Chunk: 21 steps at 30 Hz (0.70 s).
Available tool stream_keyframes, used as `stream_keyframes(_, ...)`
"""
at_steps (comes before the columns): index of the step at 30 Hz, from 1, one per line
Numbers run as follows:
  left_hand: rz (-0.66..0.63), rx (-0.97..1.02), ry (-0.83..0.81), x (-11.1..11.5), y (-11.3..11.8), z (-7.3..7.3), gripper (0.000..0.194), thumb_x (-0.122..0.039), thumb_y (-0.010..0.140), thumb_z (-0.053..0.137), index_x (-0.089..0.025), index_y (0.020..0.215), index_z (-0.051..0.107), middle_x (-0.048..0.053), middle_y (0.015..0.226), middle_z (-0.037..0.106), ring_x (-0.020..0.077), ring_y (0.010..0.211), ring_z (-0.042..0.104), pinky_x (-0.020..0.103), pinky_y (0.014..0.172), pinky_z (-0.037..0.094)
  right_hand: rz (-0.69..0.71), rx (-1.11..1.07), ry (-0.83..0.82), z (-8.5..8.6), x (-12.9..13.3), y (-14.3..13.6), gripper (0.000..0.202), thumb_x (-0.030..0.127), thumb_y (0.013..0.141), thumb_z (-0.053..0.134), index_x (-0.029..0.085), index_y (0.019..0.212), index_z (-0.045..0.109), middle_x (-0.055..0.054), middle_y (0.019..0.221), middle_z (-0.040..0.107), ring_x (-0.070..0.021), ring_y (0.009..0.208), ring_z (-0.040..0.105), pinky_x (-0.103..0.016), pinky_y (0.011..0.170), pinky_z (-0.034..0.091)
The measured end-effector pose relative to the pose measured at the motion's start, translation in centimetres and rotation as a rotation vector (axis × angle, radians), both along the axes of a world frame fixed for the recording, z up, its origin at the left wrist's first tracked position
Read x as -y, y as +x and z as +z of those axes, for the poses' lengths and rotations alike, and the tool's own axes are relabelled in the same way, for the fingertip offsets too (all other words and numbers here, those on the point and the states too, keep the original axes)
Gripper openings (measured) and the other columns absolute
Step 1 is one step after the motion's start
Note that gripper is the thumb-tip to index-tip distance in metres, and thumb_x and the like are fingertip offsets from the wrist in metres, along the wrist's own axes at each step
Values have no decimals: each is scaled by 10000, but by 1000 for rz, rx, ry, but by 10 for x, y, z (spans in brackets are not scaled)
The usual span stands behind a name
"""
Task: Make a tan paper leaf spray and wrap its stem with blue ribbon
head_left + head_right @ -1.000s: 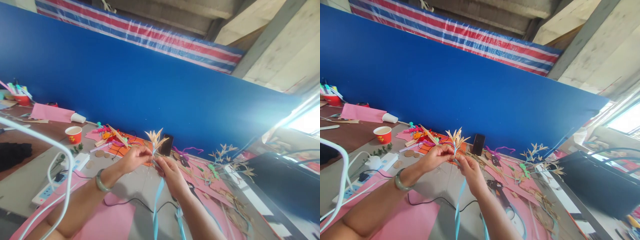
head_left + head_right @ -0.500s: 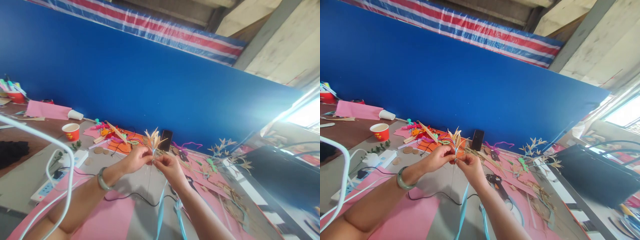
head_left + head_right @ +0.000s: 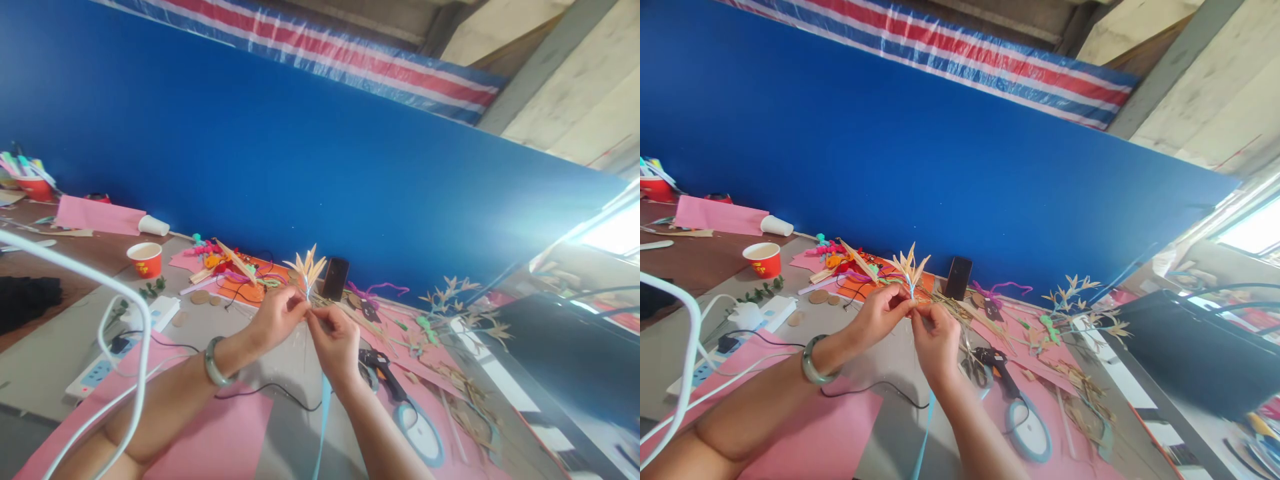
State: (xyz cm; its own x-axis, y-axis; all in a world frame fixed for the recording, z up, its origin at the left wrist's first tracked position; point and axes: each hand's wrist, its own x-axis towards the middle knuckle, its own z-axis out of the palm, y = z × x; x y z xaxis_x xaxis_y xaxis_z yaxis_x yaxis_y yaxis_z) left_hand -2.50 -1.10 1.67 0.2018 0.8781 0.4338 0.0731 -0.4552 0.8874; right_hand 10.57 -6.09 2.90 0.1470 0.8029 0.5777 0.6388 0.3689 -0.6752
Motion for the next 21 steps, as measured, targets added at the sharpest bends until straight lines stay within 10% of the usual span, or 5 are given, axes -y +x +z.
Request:
stream_keyframes(7, 33, 124, -28, 1, 3, -4, 90, -233, 769, 656, -164, 731, 612, 13, 689, 634, 141, 659, 592, 246, 629, 477, -6, 16, 16, 2, 0, -5, 148, 251, 809, 629, 197, 674, 660, -39, 646, 679, -176, 598, 594, -291, 617, 456)
stream_keyframes(16, -555, 361, -429, -5, -12, 15, 239, -332, 752, 726, -127, 875, 710, 40, 730, 674, 141, 680, 637, 286, 682, 538, 289, -447, -338, 16, 0, 10, 241, 374, 727, 740, 186, 624, 629, 4, 547, 613, -117, 493, 477, -243, 480, 344)
stream_keyframes(21, -620, 371, -380, -6, -14, 14, 243, -361, 709, 782, -130, 769, 733, 44, 736, 662, 136, 671, 624, 267, 644, 539, 368, -566, -434, 11, -1, 12, 293, 423, 677, 773, 174, 635, 626, -1, 576, 633, -71, 441, 356, -226, 433, 250)
